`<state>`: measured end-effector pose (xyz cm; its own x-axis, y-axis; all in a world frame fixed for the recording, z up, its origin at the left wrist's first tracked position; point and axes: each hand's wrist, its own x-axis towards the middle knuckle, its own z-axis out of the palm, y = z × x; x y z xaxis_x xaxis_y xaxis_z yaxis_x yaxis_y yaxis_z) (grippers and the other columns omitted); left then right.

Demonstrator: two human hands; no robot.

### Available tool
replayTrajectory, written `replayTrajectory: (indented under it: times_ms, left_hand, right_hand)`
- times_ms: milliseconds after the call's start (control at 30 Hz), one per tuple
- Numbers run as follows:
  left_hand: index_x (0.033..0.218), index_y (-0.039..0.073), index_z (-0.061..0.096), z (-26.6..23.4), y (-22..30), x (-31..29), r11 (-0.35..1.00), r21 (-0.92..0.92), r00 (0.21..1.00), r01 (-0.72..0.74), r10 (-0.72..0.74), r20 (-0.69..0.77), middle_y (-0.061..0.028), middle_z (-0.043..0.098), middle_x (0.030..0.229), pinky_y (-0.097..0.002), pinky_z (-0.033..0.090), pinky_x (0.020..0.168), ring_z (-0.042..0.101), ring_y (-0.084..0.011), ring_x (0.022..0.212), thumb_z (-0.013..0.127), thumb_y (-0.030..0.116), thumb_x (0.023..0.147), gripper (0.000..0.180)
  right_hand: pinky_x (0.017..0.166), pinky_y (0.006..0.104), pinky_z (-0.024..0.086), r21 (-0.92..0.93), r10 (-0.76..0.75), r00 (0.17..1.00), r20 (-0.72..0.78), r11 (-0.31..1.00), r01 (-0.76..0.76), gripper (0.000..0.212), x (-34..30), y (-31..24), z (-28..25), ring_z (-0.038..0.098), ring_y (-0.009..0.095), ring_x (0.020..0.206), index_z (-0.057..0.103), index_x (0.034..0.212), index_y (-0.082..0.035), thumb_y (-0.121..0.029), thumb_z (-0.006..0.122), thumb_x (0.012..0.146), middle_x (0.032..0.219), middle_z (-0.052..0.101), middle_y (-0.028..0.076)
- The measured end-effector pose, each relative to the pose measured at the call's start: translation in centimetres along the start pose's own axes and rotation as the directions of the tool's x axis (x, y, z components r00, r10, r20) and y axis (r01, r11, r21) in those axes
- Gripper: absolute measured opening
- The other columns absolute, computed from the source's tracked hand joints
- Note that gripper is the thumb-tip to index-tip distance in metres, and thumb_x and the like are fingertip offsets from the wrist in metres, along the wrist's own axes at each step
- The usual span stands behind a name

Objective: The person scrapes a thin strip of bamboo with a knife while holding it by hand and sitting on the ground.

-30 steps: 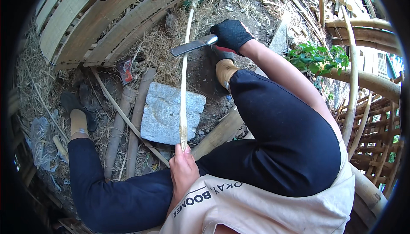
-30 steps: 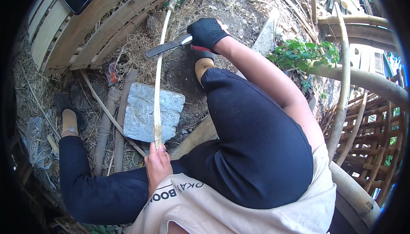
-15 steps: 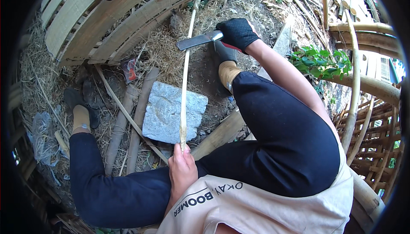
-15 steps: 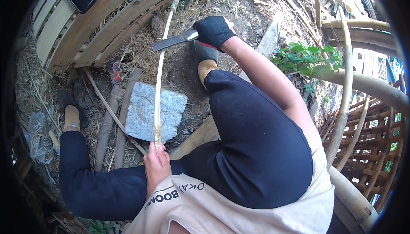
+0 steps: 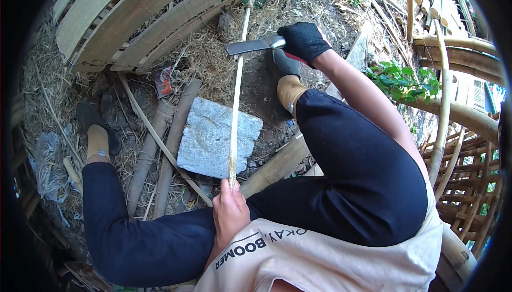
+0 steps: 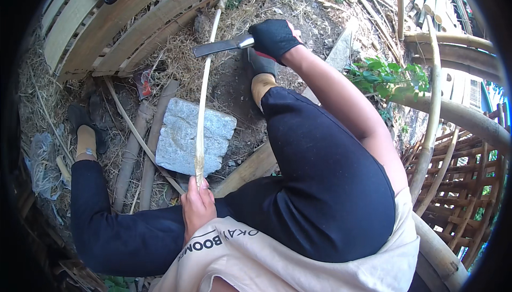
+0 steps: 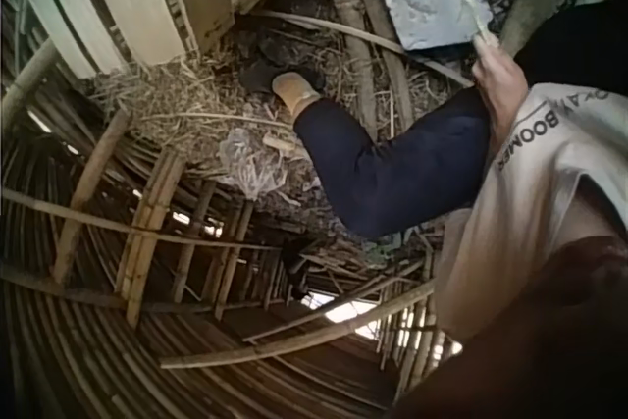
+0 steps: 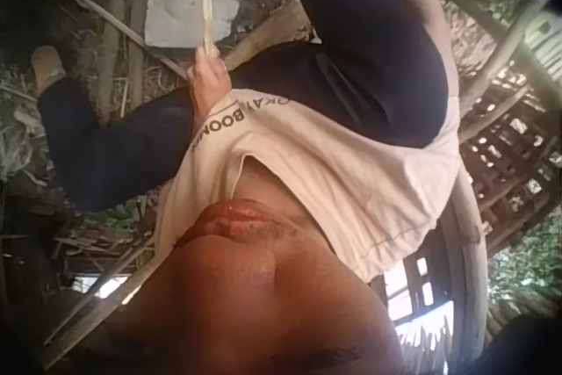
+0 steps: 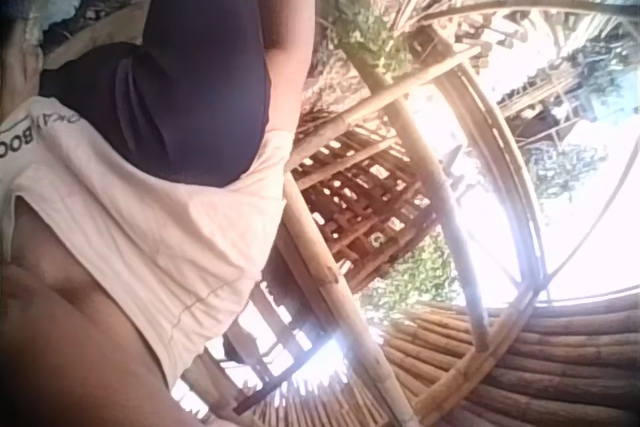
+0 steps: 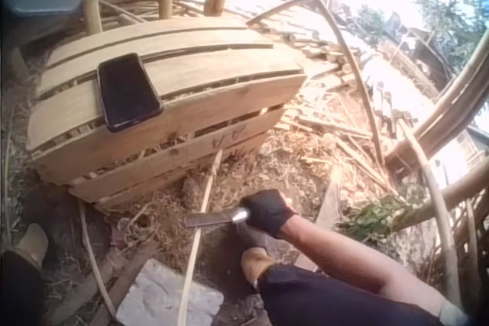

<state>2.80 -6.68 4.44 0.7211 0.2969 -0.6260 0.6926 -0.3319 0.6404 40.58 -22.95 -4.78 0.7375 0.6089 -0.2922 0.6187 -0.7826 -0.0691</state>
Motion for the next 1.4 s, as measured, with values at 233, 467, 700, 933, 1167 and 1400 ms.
replayTrajectory:
  times_ms: [233, 467, 700, 933, 1167, 1400]
  left_hand:
    - [0.098, 0.002, 0.052, -0.7, -0.3, -0.1, 1.000, -0.010, 1.000, 0.023, -0.023, -0.019, -0.0240, 0.061, 0.069, -0.0558, 0.044, 0.061, 0.063, -0.0481, 0.069, 0.045, 0.016, 0.103, 0.017]
    - [0.098, 0.003, 0.052, -1.3, 0.0, -0.5, 0.995, -0.047, 0.996, 0.091, -0.092, -0.010, -0.0165, 0.061, 0.064, -0.0518, 0.046, 0.059, 0.066, -0.0402, 0.063, 0.044, 0.014, 0.104, 0.015]
    - [0.098, 0.003, 0.051, -1.4, -0.2, -0.4, 0.998, -0.054, 0.999, 0.037, -0.036, 0.020, -0.0141, 0.061, 0.062, -0.0507, 0.046, 0.057, 0.065, -0.0386, 0.060, 0.044, 0.014, 0.104, 0.014]
    - [0.102, 0.003, 0.053, -1.2, -0.2, -0.2, 0.995, -0.095, 1.000, 0.007, -0.006, 0.010, -0.0135, 0.062, 0.064, -0.0501, 0.046, 0.058, 0.065, -0.0382, 0.060, 0.043, 0.015, 0.105, 0.015]
    - [0.107, 0.001, 0.053, -0.8, 0.2, -0.2, 0.995, -0.103, 1.000, -0.010, 0.008, -0.012, -0.0201, 0.065, 0.075, -0.0529, 0.047, 0.062, 0.066, -0.0424, 0.070, 0.045, 0.016, 0.105, 0.017]
    - [0.107, 0.000, 0.052, -0.4, -0.4, -0.7, 0.997, 0.061, 0.995, -0.045, 0.051, -0.088, -0.0283, 0.063, 0.081, -0.0580, 0.044, 0.065, 0.062, -0.0522, 0.078, 0.047, 0.017, 0.104, 0.019]
  right_hand:
    - [0.072, 0.0458, 0.058, 0.014, -0.073, 0.997, 0.018, 0.997, 0.073, 0.017, -1.3, -2.8, -1.3, 0.074, 0.034, 0.082, 0.075, 0.096, -0.018, -0.021, 0.064, 0.082, 0.085, 0.074, 0.014]
    - [0.079, 0.0450, 0.058, 0.075, -0.128, 0.990, 0.060, 0.990, 0.123, 0.025, -0.1, -2.7, 0.0, 0.073, 0.035, 0.087, 0.076, 0.104, -0.016, -0.021, 0.064, 0.082, 0.089, 0.074, 0.016]
    - [0.076, 0.0470, 0.058, -0.079, -0.046, 0.998, -0.052, 0.996, 0.042, 0.022, 0.8, -1.1, -3.8, 0.073, 0.036, 0.084, 0.075, 0.100, -0.016, -0.024, 0.061, 0.085, 0.087, 0.073, 0.017]
    - [0.077, 0.0462, 0.056, 0.188, -0.248, 0.956, 0.158, 0.958, 0.217, 0.020, -3.0, -6.0, -2.3, 0.071, 0.036, 0.087, 0.074, 0.100, -0.016, -0.021, 0.067, 0.082, 0.088, 0.073, 0.016]
    - [0.082, 0.0450, 0.055, 0.166, -0.206, 0.916, 0.345, 0.974, 0.157, 0.023, -4.3, -6.3, -3.0, 0.071, 0.037, 0.091, 0.074, 0.101, -0.014, -0.023, 0.066, 0.081, 0.090, 0.073, 0.018]
    - [0.080, 0.0465, 0.058, 0.057, -0.063, 0.954, 0.294, 0.997, 0.048, 0.023, -2.4, -5.8, -1.7, 0.073, 0.035, 0.091, 0.078, 0.096, -0.019, -0.028, 0.067, 0.078, 0.092, 0.074, 0.015]
